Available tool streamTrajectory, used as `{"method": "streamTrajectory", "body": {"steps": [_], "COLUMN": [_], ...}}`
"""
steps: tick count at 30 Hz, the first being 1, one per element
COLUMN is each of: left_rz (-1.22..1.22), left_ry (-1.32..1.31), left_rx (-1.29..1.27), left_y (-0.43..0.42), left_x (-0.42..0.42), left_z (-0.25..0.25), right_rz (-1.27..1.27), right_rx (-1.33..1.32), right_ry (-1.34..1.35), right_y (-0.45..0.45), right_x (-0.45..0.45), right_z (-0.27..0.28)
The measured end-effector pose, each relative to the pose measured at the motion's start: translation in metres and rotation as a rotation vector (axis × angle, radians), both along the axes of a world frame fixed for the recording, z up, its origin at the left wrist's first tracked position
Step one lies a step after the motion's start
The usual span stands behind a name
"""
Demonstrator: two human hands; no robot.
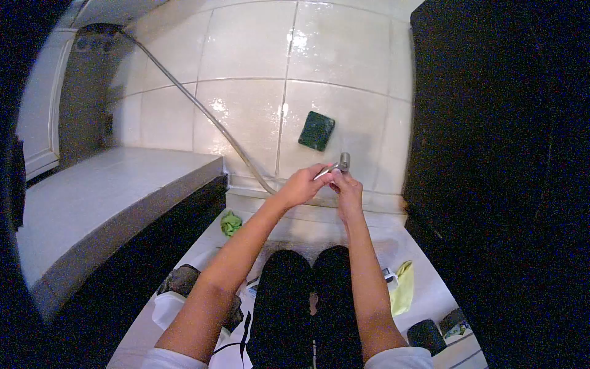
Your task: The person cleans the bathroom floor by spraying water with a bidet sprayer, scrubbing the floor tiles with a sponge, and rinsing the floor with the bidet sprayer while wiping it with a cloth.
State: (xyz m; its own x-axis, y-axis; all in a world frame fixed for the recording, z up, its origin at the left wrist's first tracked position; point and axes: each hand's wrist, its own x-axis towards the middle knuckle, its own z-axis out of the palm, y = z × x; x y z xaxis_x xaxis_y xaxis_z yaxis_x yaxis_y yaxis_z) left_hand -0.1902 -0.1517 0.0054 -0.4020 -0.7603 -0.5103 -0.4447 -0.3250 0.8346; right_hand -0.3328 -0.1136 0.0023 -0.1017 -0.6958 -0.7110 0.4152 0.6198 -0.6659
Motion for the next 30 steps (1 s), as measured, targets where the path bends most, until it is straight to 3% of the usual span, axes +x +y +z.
{"method": "streamTrajectory", "body": {"steps": [7,9,10,12,16,18,20,22,24,28,30], "left_rz": [-0.077,-0.106,-0.128,-0.135,-0.146,-0.113,-0.072,0.180,0.279,0.377,0.428], "left_ry": [-0.171,-0.194,-0.217,-0.206,-0.193,-0.208,-0.225,-0.188,-0.166,-0.039,0.041], "left_rx": [-0.068,-0.073,-0.078,-0.099,-0.102,-0.088,-0.083,-0.084,-0.045,0.182,0.098], "left_y": [-0.011,-0.014,-0.014,-0.012,-0.011,-0.010,-0.011,-0.011,-0.019,-0.043,-0.051], "left_x": [-0.004,-0.003,-0.003,-0.004,-0.010,-0.010,-0.009,-0.009,-0.008,-0.007,-0.015], "left_z": [0.027,0.029,0.029,0.027,0.025,0.023,0.018,-0.007,-0.031,-0.030,-0.033], "right_rz": [0.075,0.112,0.110,-0.261,-0.300,-0.110,-0.196,-0.278,-0.070,0.115,0.289], "right_rx": [-0.018,-0.012,-0.011,0.058,0.053,-0.062,-0.104,-0.146,-0.132,-0.118,-0.077], "right_ry": [-0.157,-0.418,-0.416,-0.630,-0.685,-0.919,-0.837,-0.753,-0.290,-0.108,-0.149], "right_y": [-0.004,-0.012,-0.016,-0.027,-0.057,-0.070,-0.076,-0.089,-0.095,-0.099,-0.098], "right_x": [-0.022,-0.033,-0.041,-0.053,-0.066,-0.065,-0.064,-0.055,-0.035,-0.007,-0.002], "right_z": [0.002,0.008,-0.004,-0.042,-0.081,-0.095,-0.090,-0.059,-0.003,0.069,0.077]}}
